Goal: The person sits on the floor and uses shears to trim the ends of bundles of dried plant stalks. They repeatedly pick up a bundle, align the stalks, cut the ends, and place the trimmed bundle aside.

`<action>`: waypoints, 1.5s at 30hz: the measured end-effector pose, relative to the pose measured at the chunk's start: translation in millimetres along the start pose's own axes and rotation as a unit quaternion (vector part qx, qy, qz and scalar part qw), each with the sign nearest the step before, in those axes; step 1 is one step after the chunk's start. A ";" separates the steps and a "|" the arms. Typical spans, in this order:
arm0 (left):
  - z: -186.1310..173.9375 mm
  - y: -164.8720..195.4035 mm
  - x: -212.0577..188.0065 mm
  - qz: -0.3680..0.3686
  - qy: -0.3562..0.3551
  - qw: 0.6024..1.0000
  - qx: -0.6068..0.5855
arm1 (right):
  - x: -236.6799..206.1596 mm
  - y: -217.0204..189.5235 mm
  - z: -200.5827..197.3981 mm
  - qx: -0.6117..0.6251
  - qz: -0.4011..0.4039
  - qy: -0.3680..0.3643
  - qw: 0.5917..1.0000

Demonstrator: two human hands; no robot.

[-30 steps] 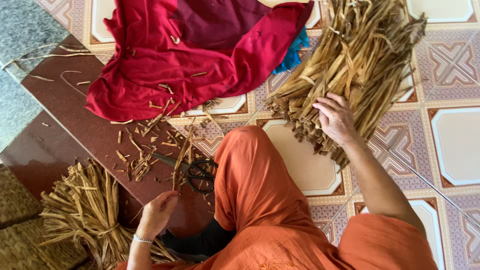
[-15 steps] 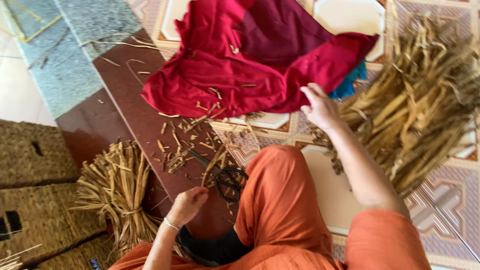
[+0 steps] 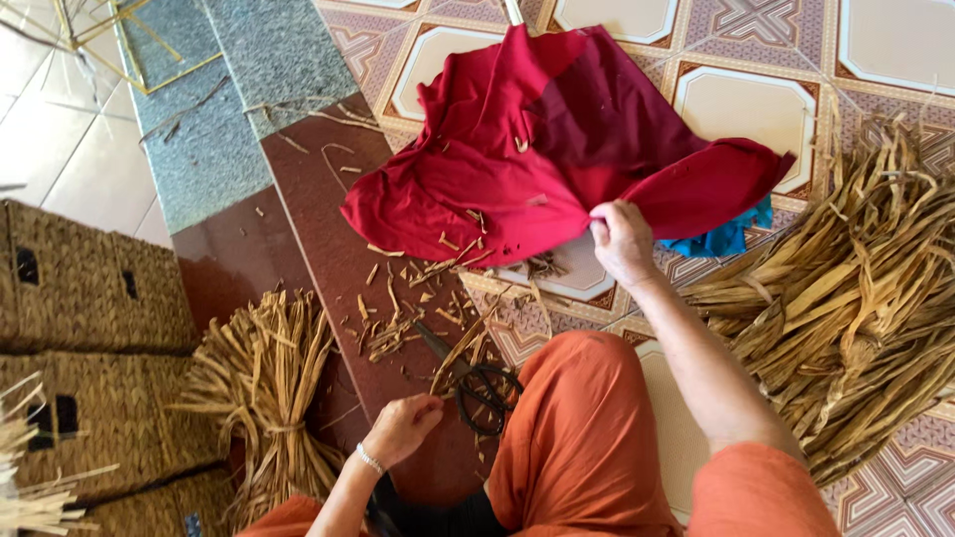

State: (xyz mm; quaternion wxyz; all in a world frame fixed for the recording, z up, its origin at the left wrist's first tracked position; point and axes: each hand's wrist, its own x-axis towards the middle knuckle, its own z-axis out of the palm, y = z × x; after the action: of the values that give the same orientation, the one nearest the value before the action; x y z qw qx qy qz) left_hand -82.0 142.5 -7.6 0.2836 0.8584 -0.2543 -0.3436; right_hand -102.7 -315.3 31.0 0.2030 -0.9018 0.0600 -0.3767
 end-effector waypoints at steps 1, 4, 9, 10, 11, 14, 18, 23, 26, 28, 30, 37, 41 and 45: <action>1.7 0.1 -1.5 0.026 0.013 1.000 -0.002 | 5.5 -16.6 -9.8 0.015 -0.015 0.019 1.000; 7.7 10.3 -5.3 0.052 0.017 0.999 -0.006 | 21.4 -79.1 -39.4 0.093 -0.077 0.048 0.992; 10.7 42.0 -10.5 0.163 0.185 0.961 -0.125 | 6.8 -206.1 -62.8 0.252 -0.171 0.033 0.952; 11.3 45.5 -12.1 0.168 0.205 0.952 -0.154 | -1.2 -229.1 -61.9 0.279 -0.196 0.021 0.940; 12.3 49.0 -12.3 0.184 0.175 0.919 -0.302 | -8.9 -248.6 -60.7 0.307 -0.219 0.009 0.926; 12.6 50.9 -13.6 0.205 0.130 0.817 -0.523 | -31.4 -291.1 -53.7 0.365 -0.206 -0.060 0.906; -11.7 49.6 -29.4 0.252 0.258 0.912 -0.197 | -44.9 -296.8 -49.6 0.420 -0.147 -0.114 0.888; -66.9 102.5 -26.6 0.157 0.370 0.906 -0.131 | -45.4 -243.9 -49.6 0.299 -0.100 -0.069 0.947; -111.1 148.7 -20.1 0.184 0.405 0.870 -0.214 | -43.7 -213.7 -30.6 0.131 -0.062 -0.088 0.986; -136.4 178.1 -20.6 0.214 0.405 0.840 -0.290 | -41.4 -196.9 -12.0 0.063 -0.058 -0.089 0.992; -160.4 203.6 -23.8 0.269 0.419 0.827 -0.260 | -34.6 -180.9 6.9 0.052 -0.046 -0.099 0.993; -255.8 226.7 -83.3 0.316 0.383 0.817 -0.292 | 65.3 -138.0 12.6 0.188 0.024 -0.060 0.980; -296.4 213.0 -110.7 0.338 0.379 0.824 -0.252 | 154.4 -144.6 -21.6 0.263 -0.030 0.002 0.964; -314.8 178.6 -119.6 0.350 0.425 0.754 -0.357 | 202.9 -158.8 -27.6 0.317 -0.089 0.166 0.930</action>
State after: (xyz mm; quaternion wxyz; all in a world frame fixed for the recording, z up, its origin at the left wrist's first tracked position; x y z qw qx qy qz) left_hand 30.0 189.5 353.7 0.7491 0.6030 -0.2491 0.1147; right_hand 14.7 -232.6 246.8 0.4308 -0.7169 -0.1096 -0.5371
